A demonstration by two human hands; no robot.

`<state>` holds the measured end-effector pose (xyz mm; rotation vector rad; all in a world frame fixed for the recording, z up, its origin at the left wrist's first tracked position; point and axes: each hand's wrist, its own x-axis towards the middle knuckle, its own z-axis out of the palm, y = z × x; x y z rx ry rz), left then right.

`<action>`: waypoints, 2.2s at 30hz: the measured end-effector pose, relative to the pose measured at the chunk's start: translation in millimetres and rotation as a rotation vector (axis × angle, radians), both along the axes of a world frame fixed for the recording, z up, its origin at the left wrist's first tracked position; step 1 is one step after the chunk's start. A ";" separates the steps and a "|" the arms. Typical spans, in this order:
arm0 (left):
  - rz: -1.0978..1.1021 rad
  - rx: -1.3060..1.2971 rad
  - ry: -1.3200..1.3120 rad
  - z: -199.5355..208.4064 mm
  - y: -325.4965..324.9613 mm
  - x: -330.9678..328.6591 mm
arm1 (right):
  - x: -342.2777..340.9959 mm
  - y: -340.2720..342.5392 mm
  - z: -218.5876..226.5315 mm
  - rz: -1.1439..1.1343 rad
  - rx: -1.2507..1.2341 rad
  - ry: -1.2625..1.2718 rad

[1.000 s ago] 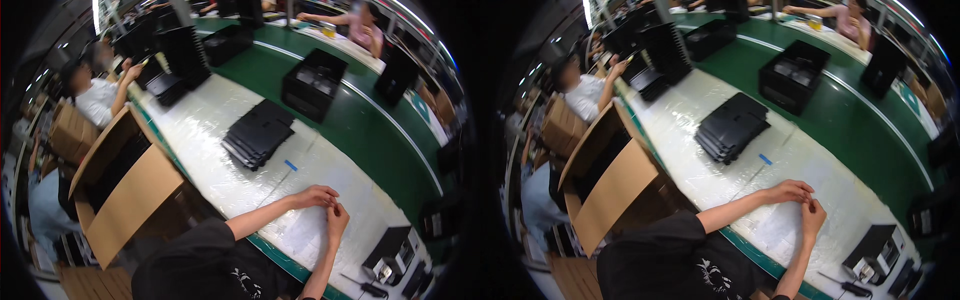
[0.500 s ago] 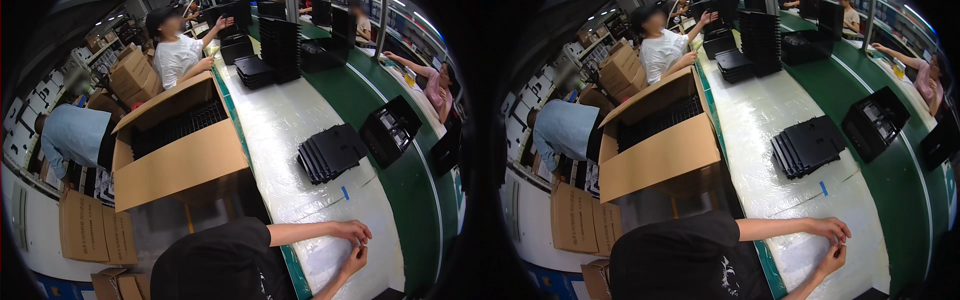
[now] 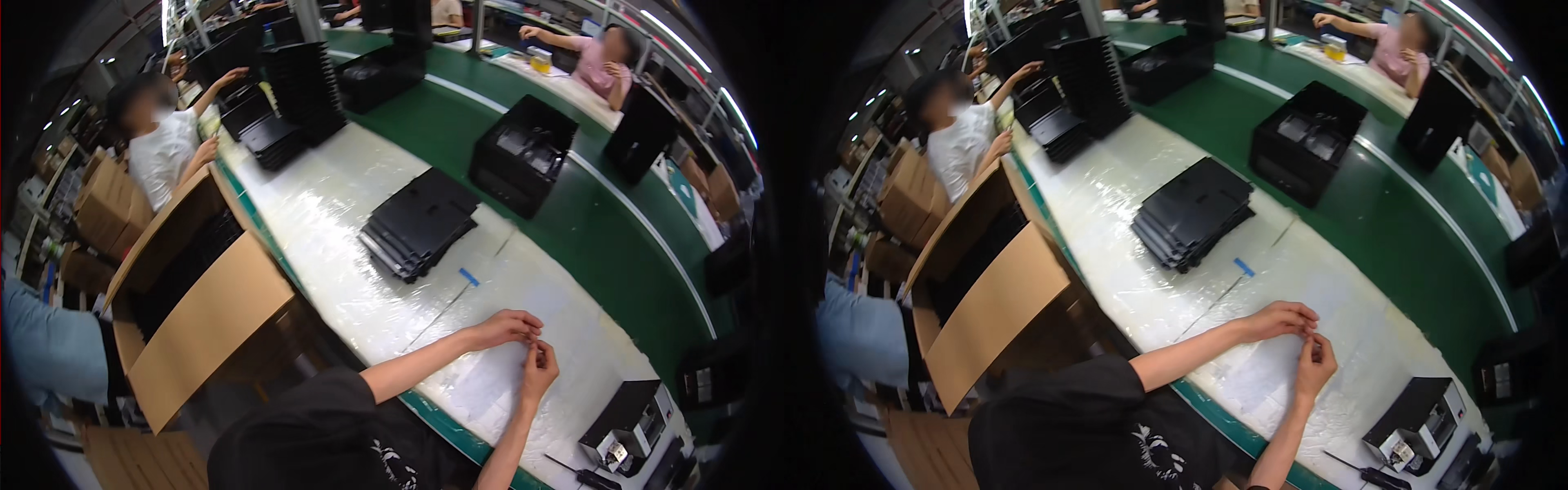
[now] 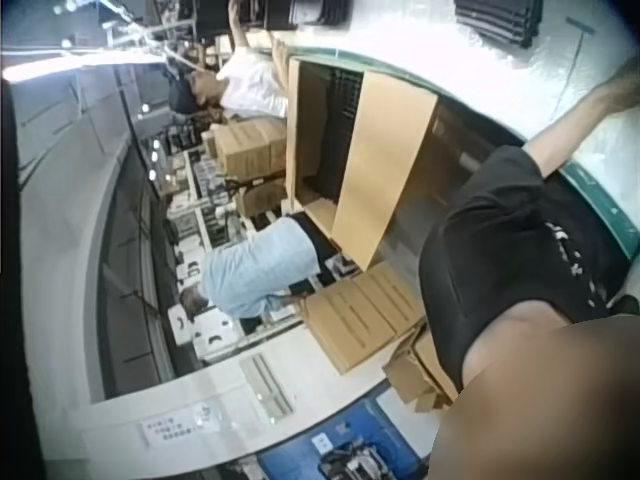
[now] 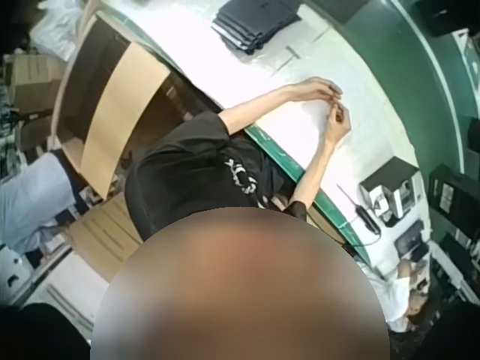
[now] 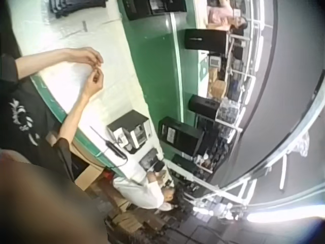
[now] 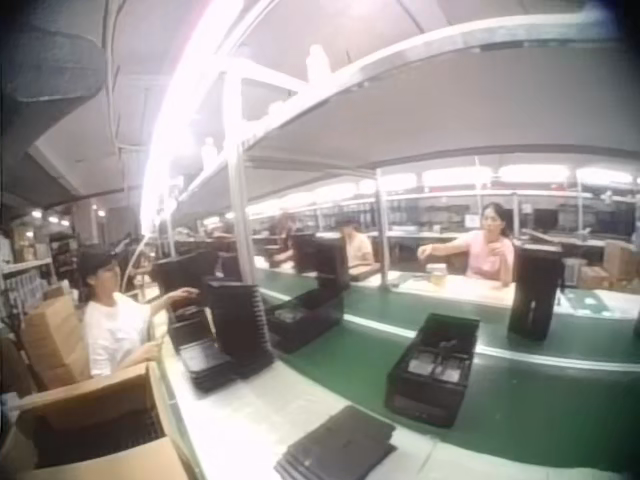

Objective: Assembling electronic device housings using an electric screwdriver and sorting plastic components on a factory production line.

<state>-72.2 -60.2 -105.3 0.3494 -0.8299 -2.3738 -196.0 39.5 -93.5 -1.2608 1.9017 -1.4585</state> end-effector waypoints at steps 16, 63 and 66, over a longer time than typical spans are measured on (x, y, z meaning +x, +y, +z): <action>-0.029 -0.060 0.054 6.3 -0.9 -10.6 | 0.6 0.9 14.4 -0.059 0.035 -0.132; -0.016 0.020 0.046 14.1 -5.4 -7.6 | -4.1 1.7 14.9 -0.036 0.045 -0.253; -0.024 0.007 0.028 14.5 -4.2 -6.7 | -4.5 2.4 14.1 -0.018 0.052 -0.239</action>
